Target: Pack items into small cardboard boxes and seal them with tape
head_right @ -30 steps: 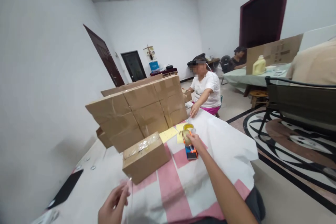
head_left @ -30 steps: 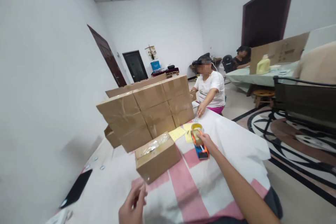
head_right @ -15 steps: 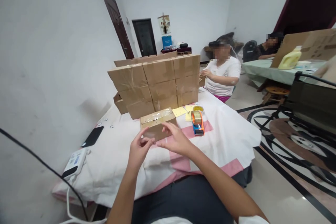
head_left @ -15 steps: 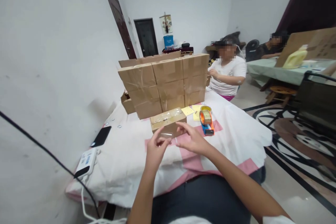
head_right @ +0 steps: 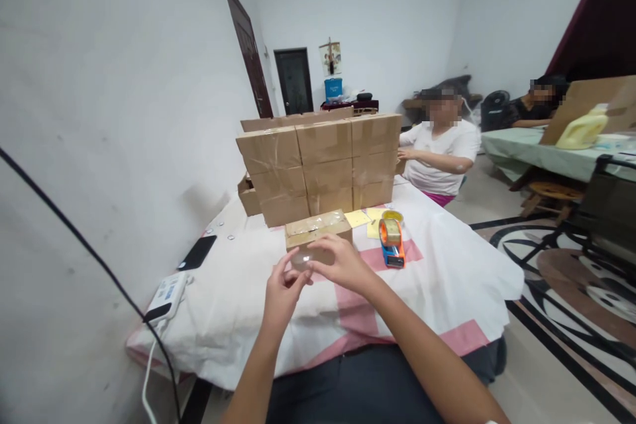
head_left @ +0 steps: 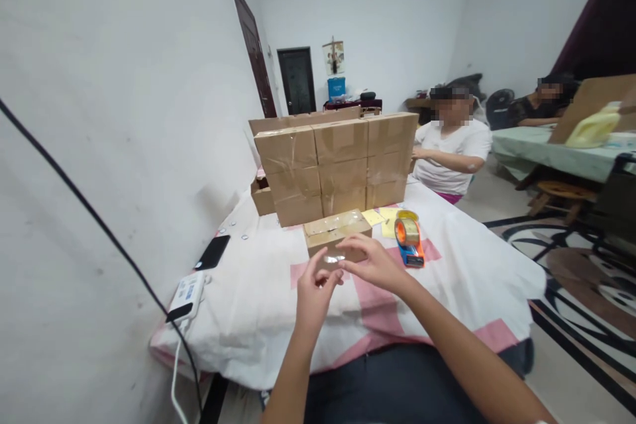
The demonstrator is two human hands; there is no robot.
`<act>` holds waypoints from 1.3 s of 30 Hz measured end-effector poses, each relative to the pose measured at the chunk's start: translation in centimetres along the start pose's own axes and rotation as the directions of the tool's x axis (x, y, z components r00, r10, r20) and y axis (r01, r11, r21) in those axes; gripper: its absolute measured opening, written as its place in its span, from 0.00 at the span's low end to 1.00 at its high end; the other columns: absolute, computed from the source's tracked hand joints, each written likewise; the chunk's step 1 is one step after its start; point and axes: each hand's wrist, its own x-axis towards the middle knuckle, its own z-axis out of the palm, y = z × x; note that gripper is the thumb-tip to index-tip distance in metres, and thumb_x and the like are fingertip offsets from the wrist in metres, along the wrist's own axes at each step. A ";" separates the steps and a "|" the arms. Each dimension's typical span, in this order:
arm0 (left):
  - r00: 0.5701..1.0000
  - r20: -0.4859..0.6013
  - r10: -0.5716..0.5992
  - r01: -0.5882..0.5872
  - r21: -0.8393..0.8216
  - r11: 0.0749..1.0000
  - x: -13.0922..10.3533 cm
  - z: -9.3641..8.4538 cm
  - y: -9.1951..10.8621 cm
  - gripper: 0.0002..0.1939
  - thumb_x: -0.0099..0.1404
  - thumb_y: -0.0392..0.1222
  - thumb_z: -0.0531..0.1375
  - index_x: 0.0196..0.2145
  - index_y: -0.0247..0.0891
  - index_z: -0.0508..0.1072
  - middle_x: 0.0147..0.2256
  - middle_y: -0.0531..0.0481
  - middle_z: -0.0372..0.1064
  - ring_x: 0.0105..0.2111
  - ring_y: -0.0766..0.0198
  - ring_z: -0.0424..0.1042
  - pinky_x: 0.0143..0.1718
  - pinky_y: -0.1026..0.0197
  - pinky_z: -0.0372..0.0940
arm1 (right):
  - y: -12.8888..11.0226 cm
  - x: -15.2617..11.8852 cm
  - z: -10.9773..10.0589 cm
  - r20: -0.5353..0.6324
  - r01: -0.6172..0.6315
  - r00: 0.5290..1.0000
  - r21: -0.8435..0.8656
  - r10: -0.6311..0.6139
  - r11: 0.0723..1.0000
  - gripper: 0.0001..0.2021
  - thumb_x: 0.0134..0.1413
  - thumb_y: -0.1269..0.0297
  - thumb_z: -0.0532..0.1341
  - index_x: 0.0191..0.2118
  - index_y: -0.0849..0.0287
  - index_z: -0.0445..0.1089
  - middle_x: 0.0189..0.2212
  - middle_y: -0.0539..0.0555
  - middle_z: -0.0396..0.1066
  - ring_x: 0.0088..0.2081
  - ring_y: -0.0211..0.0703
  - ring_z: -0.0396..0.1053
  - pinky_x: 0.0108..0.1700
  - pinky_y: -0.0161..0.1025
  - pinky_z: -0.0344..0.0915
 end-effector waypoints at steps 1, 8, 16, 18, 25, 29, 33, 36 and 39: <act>1.000 -0.002 -0.004 0.004 -0.005 1.000 -0.2 0.1 0.0 0.37 0.60 0.50 0.67 0.62 0.37 0.63 0.23 0.55 0.75 0.24 0.66 0.73 0.28 0.66 0.63 | 0.0 0.3 0.2 -0.026 0.002 1.000 0.032 -0.001 0.999 0.05 0.57 0.63 0.67 0.39 0.55 0.78 0.41 0.56 0.75 0.45 0.49 0.73 0.49 0.47 0.67; 0.992 -0.109 0.071 -0.056 0.130 0.990 0.5 -1.7 -1.5 0.37 0.63 0.49 0.65 0.65 0.40 0.57 0.29 0.54 0.75 0.27 0.67 0.70 0.33 0.64 0.64 | -0.7 2.5 -4.0 -0.289 0.032 0.957 0.039 -0.020 0.999 0.10 0.61 0.58 0.63 0.32 0.56 0.76 0.34 0.54 0.74 0.38 0.44 0.70 0.38 0.41 0.62; 0.878 -0.272 0.394 -0.254 0.431 0.866 5.7 -2.7 -1.7 0.33 0.64 0.48 0.65 0.63 0.44 0.59 0.51 0.44 0.71 0.38 0.62 0.71 0.35 0.61 0.67 | 3.9 8.4 -4.1 0.076 -0.029 0.996 -0.141 0.040 0.990 0.13 0.61 0.56 0.61 0.30 0.57 0.78 0.41 0.55 0.75 0.44 0.46 0.71 0.45 0.40 0.63; 0.819 -0.241 0.521 -0.315 0.570 0.759 6.5 -2.4 -2.3 0.29 0.67 0.48 0.62 0.62 0.42 0.59 0.52 0.41 0.71 0.42 0.59 0.73 0.43 0.56 0.68 | 6.3 10.5 -2.7 0.124 -0.083 0.984 -0.319 0.128 0.944 0.12 0.61 0.58 0.61 0.31 0.56 0.78 0.42 0.54 0.75 0.46 0.46 0.70 0.49 0.41 0.63; 0.797 0.304 0.522 -0.549 0.724 0.418 8.7 -1.1 -6.0 0.20 0.65 0.42 0.64 0.54 0.46 0.71 0.54 0.48 0.76 0.57 0.55 0.72 0.59 0.49 0.60 | 12.1 12.6 1.3 -0.014 -0.249 0.954 -0.593 0.299 0.766 0.12 0.48 0.56 0.71 0.31 0.60 0.76 0.48 0.62 0.70 0.54 0.63 0.60 0.56 0.58 0.53; 0.812 0.374 0.448 -0.553 0.739 0.385 8.4 -1.0 -6.8 0.20 0.68 0.41 0.61 0.57 0.46 0.70 0.57 0.48 0.73 0.59 0.56 0.69 0.62 0.47 0.56 | 13.1 12.8 0.6 -0.339 -0.428 0.904 -0.712 0.260 0.557 0.24 0.51 0.55 0.68 0.50 0.65 0.68 0.54 0.71 0.62 0.55 0.65 0.56 0.55 0.58 0.52; 0.832 0.378 0.405 -0.527 0.765 0.370 8.0 -1.2 -6.2 0.20 0.69 0.43 0.59 0.58 0.45 0.69 0.59 0.47 0.72 0.60 0.56 0.67 0.62 0.46 0.54 | 14.7 12.8 -3.6 -0.521 -0.578 0.813 -0.662 0.262 0.477 0.16 0.58 0.59 0.60 0.49 0.61 0.68 0.52 0.67 0.65 0.54 0.62 0.58 0.55 0.56 0.53; 0.849 0.366 0.382 -0.504 0.779 0.373 8.4 -0.7 -5.3 0.20 0.69 0.45 0.60 0.58 0.44 0.70 0.60 0.46 0.69 0.61 0.54 0.66 0.63 0.45 0.53 | 16.6 10.7 -7.8 -0.568 -0.669 0.741 -0.586 0.357 0.458 0.15 0.55 0.57 0.61 0.45 0.58 0.71 0.49 0.64 0.67 0.52 0.62 0.61 0.55 0.59 0.54; 0.863 0.373 0.341 -0.490 0.783 0.383 9.5 0.6 -4.6 0.25 0.67 0.45 0.61 0.61 0.42 0.67 0.65 0.43 0.63 0.65 0.50 0.61 0.65 0.41 0.49 | 18.1 6.9 -11.8 -0.578 -0.686 0.727 -0.593 0.370 0.421 0.13 0.53 0.57 0.61 0.42 0.58 0.73 0.48 0.62 0.70 0.51 0.62 0.63 0.55 0.64 0.54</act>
